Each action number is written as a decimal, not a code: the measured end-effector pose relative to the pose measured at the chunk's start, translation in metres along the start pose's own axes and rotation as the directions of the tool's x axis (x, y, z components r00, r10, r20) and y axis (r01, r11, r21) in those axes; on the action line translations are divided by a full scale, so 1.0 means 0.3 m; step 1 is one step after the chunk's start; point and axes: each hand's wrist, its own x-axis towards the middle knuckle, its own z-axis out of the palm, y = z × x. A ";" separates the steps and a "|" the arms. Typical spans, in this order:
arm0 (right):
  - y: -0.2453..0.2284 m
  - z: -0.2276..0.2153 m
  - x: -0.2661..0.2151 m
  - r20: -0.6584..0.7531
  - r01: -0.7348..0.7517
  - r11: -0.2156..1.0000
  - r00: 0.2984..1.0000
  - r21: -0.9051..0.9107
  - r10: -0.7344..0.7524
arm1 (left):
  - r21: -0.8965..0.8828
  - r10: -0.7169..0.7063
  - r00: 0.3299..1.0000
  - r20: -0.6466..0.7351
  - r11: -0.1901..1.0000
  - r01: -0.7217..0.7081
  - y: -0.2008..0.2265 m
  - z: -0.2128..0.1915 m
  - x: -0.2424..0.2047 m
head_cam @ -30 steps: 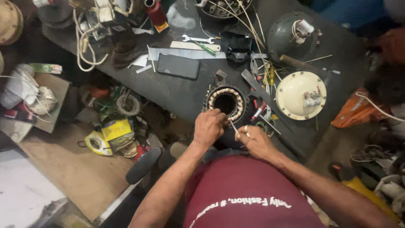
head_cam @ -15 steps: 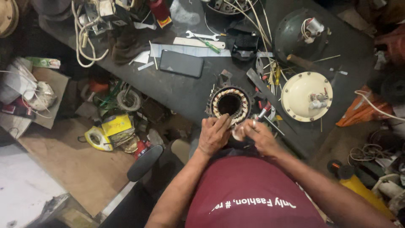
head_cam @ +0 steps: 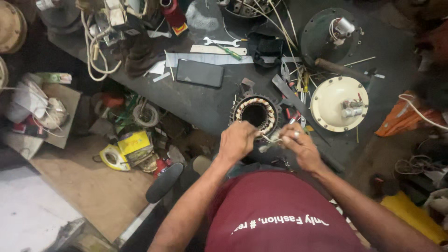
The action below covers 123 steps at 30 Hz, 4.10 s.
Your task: The person works on a motor stator, using a hammer to tap the windings and a screwdriver to adjust internal components. They also use pliers to manipulate wires and a cloth to wipe the stator.
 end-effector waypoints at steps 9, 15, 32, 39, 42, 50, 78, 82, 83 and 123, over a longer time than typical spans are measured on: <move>-0.057 -0.217 -0.247 -0.001 -0.502 0.855 0.862 0.133 0.506 | -0.591 -0.205 0.978 -0.023 0.792 0.152 0.113 -0.032 0.219; -0.318 -0.286 -0.367 0.189 -0.411 0.881 0.908 0.233 0.374 | -0.258 0.216 0.965 -0.150 0.934 -0.249 0.234 -0.126 0.032; -0.390 -0.281 -0.143 0.357 0.393 0.469 0.919 -0.791 -0.168 | -0.060 0.327 0.924 -0.198 0.937 -0.345 0.169 -0.059 -0.180; -0.389 -0.082 0.015 0.724 0.833 0.158 0.542 -0.530 -0.427 | -0.037 0.340 0.920 -0.197 0.935 -0.353 0.192 -0.078 -0.150; -0.361 -0.029 0.047 0.722 0.891 0.131 0.432 -0.435 -0.540 | -0.038 0.345 0.926 -0.153 0.934 -0.354 0.178 -0.071 -0.139; -0.283 -0.006 0.040 0.637 0.888 0.255 0.453 -0.382 -0.624 | -0.050 0.280 0.920 -0.274 0.951 -0.304 0.192 -0.074 -0.119; -0.372 -0.015 0.032 0.036 0.063 0.676 0.998 -0.735 -0.055 | -0.103 0.070 0.944 -0.323 0.989 -0.108 0.222 -0.081 -0.106; -0.325 -0.057 0.181 -0.029 0.001 0.728 0.999 -0.686 -0.028 | -0.230 -0.121 0.991 -0.059 0.968 0.105 0.214 -0.103 -0.045; -0.300 -0.058 0.213 -0.005 0.003 0.751 1.000 -0.660 -0.008 | -0.244 -0.137 0.991 -0.010 0.961 0.130 0.224 -0.099 -0.032; -0.149 -0.011 0.298 0.298 0.213 0.725 0.955 -0.655 -0.011 | -0.486 -0.080 0.913 0.400 0.826 0.285 0.154 -0.153 0.047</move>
